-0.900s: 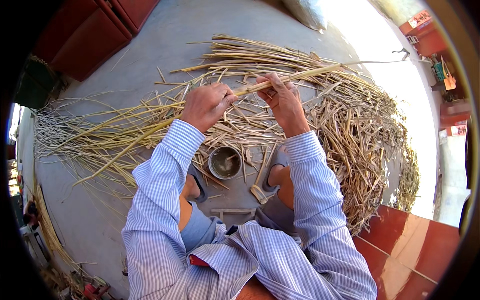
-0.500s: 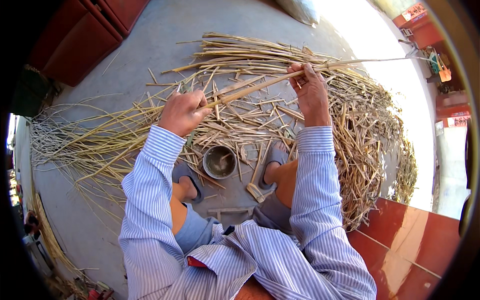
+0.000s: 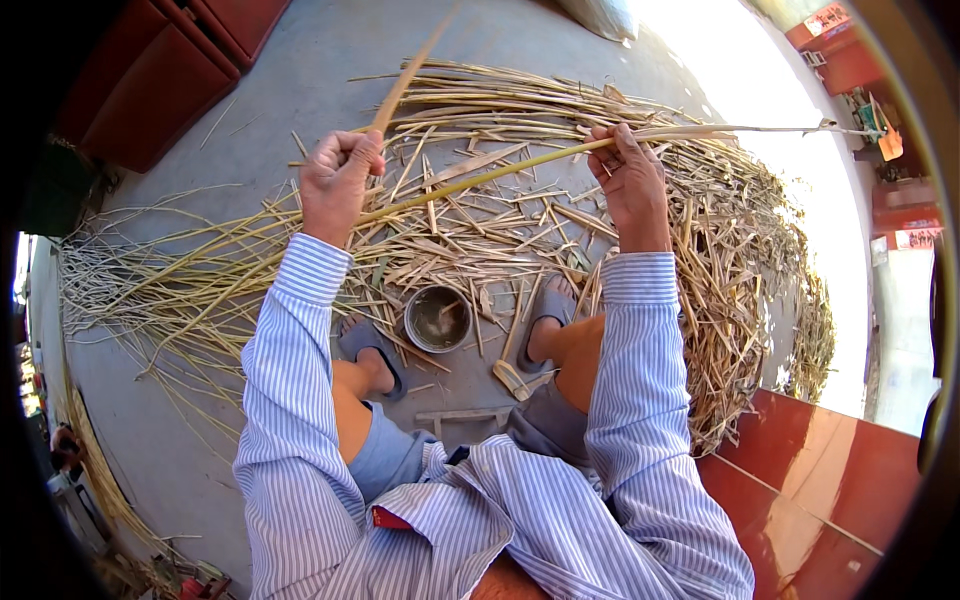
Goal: The person sits on the floor and repeatedly strips dried plant stalks by hand, separating thin fibers from the main stem. The fibers are placed in a pile to the left, while the remaining stalks and debris are discarded to the right.
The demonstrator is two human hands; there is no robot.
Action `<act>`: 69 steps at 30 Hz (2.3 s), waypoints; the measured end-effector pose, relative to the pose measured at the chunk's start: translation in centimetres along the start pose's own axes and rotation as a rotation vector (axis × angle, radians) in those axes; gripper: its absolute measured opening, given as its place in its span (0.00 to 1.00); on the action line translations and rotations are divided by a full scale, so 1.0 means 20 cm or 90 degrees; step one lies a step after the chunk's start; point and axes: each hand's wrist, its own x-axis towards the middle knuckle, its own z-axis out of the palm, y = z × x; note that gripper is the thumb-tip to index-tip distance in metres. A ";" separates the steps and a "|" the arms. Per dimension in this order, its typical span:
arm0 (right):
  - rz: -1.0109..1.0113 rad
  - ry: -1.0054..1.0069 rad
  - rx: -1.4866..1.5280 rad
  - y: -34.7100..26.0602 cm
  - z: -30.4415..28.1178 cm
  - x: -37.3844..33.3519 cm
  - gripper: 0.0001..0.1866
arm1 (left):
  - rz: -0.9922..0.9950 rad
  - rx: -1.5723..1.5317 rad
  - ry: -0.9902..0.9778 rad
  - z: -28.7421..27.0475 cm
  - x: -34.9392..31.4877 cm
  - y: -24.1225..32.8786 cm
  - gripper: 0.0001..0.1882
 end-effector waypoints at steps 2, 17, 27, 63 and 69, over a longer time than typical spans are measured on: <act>0.013 -0.030 -0.023 0.03 -0.01 -0.01 0.11 | 0.089 0.123 0.046 -0.04 0.05 -0.02 0.13; -0.092 -0.031 0.157 -0.03 -0.12 0.06 0.11 | 0.005 0.146 -0.340 0.22 -0.08 0.03 0.18; -0.078 -0.012 0.005 0.02 -0.04 0.00 0.12 | 0.142 0.246 -0.223 0.20 -0.15 0.12 0.16; -0.159 0.059 0.153 -0.12 -0.35 0.04 0.10 | 0.003 0.215 -0.296 -0.08 -0.12 0.03 0.18; -0.064 -0.290 0.047 -0.09 -0.06 -0.10 0.12 | 0.000 0.191 -0.244 -0.07 -0.08 0.05 0.20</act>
